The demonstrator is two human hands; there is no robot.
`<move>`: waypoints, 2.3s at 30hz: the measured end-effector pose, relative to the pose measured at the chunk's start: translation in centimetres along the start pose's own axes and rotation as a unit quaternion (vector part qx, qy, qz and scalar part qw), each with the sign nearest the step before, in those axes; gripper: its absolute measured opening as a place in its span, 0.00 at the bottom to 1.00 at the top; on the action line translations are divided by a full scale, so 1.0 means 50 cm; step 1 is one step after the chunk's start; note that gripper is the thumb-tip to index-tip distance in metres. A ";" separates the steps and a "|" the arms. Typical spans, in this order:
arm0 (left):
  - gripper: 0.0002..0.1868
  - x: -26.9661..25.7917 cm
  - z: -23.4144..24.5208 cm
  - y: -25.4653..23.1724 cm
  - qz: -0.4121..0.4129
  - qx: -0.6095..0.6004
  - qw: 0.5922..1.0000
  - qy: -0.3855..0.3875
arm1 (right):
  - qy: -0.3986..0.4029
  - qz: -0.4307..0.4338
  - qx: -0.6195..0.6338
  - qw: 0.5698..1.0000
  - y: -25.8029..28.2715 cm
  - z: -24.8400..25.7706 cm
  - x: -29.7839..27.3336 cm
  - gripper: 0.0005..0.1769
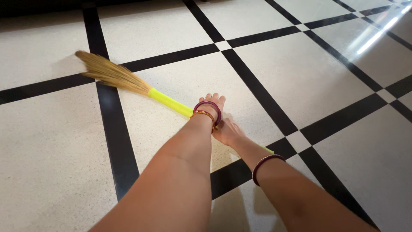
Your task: The person sweeps a tiled floor using a broom, moving it across the surface and reaching under the edge of dark wooden furniture.
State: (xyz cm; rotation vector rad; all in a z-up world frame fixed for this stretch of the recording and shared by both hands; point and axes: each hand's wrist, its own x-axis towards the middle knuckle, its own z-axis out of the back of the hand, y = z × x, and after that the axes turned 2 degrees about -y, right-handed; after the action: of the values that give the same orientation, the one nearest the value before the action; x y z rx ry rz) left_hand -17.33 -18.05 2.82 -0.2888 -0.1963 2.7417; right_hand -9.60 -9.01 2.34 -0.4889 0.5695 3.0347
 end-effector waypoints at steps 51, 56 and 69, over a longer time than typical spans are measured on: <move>0.38 0.010 0.061 -0.131 -0.028 0.014 0.999 0.025 | -0.123 -0.186 0.270 0.937 -0.146 0.160 -0.014 0.25; 0.41 0.005 0.055 -0.115 -0.011 0.013 0.999 0.029 | -0.073 -0.152 0.216 0.962 -0.129 0.145 -0.001 0.28; 0.30 0.014 0.005 -0.091 -0.045 0.001 0.999 0.010 | -0.184 -0.287 0.289 0.895 -0.306 0.125 -0.012 0.25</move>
State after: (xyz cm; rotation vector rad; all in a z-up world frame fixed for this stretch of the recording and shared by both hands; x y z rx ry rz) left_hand -16.41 -13.62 3.77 -0.2986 -0.1976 2.6491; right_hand -9.80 7.54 2.69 -0.0295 1.0209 2.1668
